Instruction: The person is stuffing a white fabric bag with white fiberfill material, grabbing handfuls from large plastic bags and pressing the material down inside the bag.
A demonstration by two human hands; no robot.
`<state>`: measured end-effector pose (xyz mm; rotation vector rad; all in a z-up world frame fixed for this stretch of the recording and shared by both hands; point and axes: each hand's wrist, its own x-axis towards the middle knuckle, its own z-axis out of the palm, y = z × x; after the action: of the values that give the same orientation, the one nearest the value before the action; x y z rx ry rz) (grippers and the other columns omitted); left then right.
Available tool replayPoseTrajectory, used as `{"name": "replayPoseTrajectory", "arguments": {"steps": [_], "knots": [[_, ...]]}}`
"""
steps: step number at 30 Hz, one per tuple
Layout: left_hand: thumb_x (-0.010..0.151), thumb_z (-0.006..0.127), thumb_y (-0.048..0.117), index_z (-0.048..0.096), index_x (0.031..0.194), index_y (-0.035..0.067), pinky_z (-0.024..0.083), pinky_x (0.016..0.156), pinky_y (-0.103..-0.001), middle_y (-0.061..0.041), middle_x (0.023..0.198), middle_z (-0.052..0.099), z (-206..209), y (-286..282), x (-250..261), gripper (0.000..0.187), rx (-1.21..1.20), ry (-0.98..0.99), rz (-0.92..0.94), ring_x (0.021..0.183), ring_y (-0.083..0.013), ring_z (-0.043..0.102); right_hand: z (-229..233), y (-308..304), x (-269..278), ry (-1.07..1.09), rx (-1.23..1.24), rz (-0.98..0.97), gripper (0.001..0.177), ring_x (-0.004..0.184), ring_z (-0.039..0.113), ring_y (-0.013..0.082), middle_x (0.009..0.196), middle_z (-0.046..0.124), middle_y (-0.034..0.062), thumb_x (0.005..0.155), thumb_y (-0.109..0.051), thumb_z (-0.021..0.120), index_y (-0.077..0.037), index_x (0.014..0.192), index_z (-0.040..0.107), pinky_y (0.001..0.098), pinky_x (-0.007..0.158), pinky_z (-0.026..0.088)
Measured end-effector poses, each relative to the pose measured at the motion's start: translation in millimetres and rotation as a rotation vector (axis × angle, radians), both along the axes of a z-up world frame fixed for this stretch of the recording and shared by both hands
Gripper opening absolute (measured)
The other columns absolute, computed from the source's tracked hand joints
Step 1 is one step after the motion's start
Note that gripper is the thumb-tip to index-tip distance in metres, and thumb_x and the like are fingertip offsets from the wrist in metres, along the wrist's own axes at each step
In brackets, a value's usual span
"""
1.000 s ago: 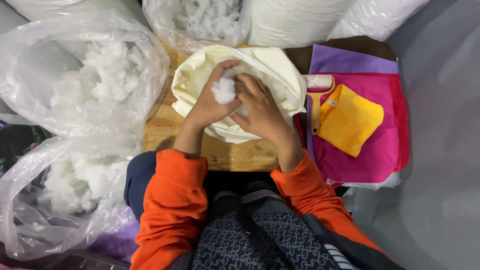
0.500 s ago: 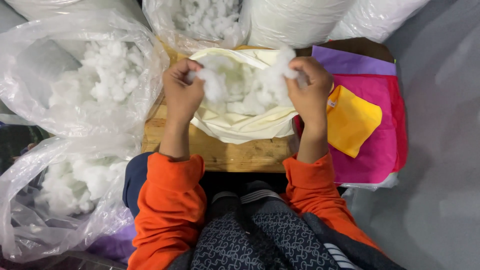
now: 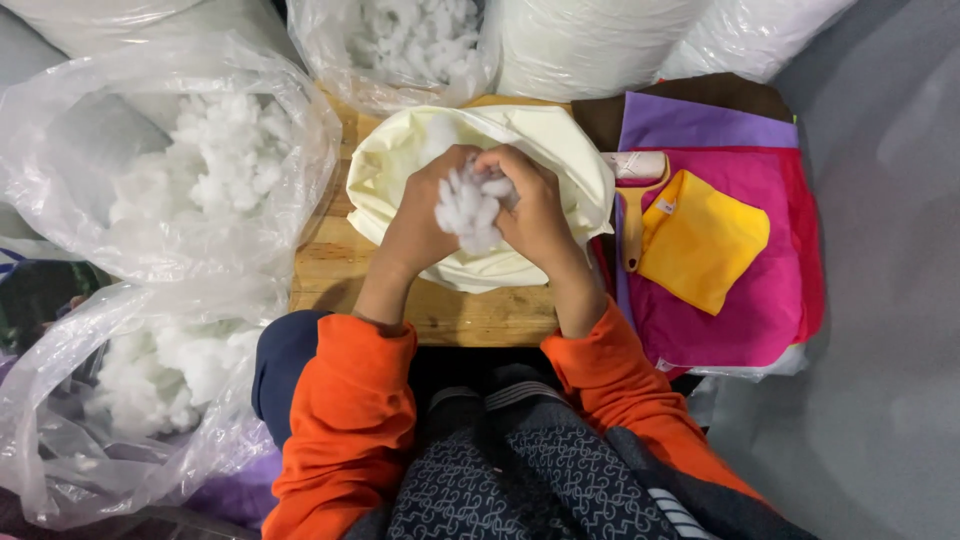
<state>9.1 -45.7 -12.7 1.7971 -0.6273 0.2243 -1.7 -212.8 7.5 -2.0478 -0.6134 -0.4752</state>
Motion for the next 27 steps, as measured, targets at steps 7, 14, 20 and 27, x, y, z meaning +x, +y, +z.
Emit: {"name": "replayPoseTrajectory", "arguments": {"steps": [7,14,20,27], "knots": [[0.078,0.075,0.004,0.063,0.08,0.005,0.051,0.061,-0.036,-0.009,0.065,0.059,-9,11,12,0.012,0.015,-0.167,0.149,0.06,-0.0316,0.06,15,-19,6,-0.044,0.065,-0.242,0.025,0.078,0.07,0.0219,0.078,0.071,0.0002,0.079,0.004,0.072,-0.02,0.085,0.069,0.0304,0.077,0.055],[0.078,0.065,0.006,0.063,0.101,0.003,0.048,0.063,-0.04,-0.017,0.082,0.056,14,34,4,0.023,-0.178,-0.009,0.243,0.076,-0.0282,0.057,40,-42,-2,-0.229,0.016,-0.309,0.034,0.088,0.07,0.0315,0.091,0.071,0.009,0.076,0.015,0.056,-0.009,0.096,0.069,0.0377,0.086,0.054],[0.085,0.084,0.025,0.054,0.134,0.001,0.05,0.097,-0.056,-0.029,0.116,0.062,24,3,-6,0.062,-0.123,-0.096,0.011,0.114,-0.0503,0.062,4,-1,1,-0.249,-0.011,-0.188,0.03,0.089,0.068,0.0285,0.096,0.064,0.0044,0.071,0.007,0.071,-0.012,0.093,0.062,0.0343,0.085,0.056],[0.076,0.07,-0.005,0.069,0.114,-0.003,0.052,0.095,-0.056,-0.026,0.103,0.07,-4,35,11,0.039,-0.013,-0.103,0.033,0.104,-0.0516,0.067,0,-42,15,-0.222,-0.22,-0.196,0.026,0.074,0.066,0.026,0.076,0.058,0.0006,0.08,0.007,0.074,-0.013,0.077,0.057,0.0349,0.075,0.056]]}}
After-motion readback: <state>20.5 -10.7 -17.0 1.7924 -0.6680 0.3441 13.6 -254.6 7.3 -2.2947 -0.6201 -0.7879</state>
